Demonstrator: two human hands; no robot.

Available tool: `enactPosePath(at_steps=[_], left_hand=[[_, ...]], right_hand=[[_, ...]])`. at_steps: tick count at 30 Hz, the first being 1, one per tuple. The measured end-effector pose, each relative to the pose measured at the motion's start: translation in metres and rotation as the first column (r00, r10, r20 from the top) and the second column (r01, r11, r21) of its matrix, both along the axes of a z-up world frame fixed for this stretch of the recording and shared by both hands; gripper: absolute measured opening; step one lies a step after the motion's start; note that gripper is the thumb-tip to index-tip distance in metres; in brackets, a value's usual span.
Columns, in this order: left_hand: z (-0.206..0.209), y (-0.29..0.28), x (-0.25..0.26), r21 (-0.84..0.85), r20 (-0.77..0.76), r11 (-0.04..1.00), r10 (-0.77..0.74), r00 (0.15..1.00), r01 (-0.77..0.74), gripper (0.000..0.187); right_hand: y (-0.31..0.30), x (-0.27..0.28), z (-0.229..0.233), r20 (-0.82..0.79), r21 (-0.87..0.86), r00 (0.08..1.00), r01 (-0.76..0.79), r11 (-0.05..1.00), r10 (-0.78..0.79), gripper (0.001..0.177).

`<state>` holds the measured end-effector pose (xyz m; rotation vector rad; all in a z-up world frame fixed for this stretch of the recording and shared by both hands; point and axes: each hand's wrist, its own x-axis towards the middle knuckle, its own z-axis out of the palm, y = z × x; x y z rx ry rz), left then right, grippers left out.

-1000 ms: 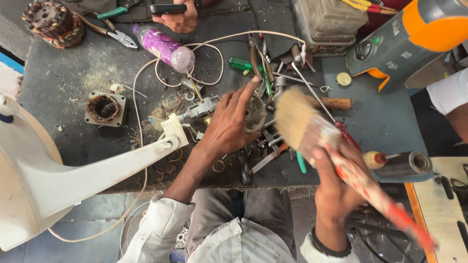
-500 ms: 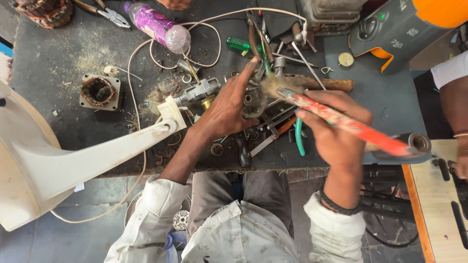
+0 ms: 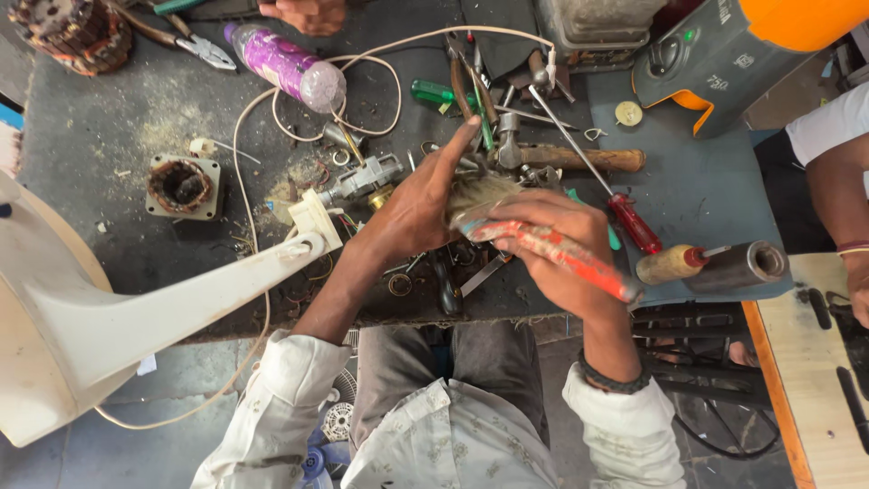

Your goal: The person cleans a small motor component with a brush, then uses a screwdriver to tighten screws on the component. The person handles the motor and tools on a cluttered workbench.

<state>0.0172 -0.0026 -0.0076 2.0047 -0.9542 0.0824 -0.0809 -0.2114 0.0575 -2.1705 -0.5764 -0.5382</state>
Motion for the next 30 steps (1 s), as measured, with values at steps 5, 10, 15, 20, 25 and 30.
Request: enactPosePath(at_steps=[5, 10, 15, 20, 25, 30], left_hand=[[0.002, 0.001, -0.003, -0.012, 0.059, 0.999, -0.034, 0.998, 0.034, 0.13], [0.0, -0.001, -0.004, -0.063, 0.14, 0.996, -0.056, 0.988, 0.066, 0.128], [-0.005, 0.0, -0.005, -0.059, 0.164, 0.998, -0.024, 0.986, 0.034, 0.127], [-0.008, -0.005, -0.004, -0.018, 0.241, 0.999, 0.041, 0.97, -0.038, 0.134], [0.002, 0.001, -0.003, -0.008, 0.204, 1.0, 0.027, 0.979, -0.026, 0.126], [0.019, 0.008, 0.011, 0.002, 0.393, 0.997, 0.07, 0.917, -0.077, 0.129]], right_hand=[[0.0, -0.004, 0.002, -0.072, 0.106, 0.975, 0.218, 0.97, -0.212, 0.03], [0.007, -0.009, -0.015, 0.053, 0.076, 0.984, 0.165, 0.983, -0.169, 0.033], [0.008, 0.0, -0.032, -0.149, 0.183, 0.931, 0.356, 0.916, -0.333, 0.03], [0.003, 0.002, -0.039, -0.194, 0.235, 0.913, 0.399, 0.886, -0.359, 0.026], [0.005, 0.008, -0.039, -0.235, 0.44, 0.943, 0.318, 0.84, -0.234, 0.028], [0.011, 0.032, -0.033, -0.163, 0.451, 0.987, 0.09, 0.888, -0.017, 0.037]])
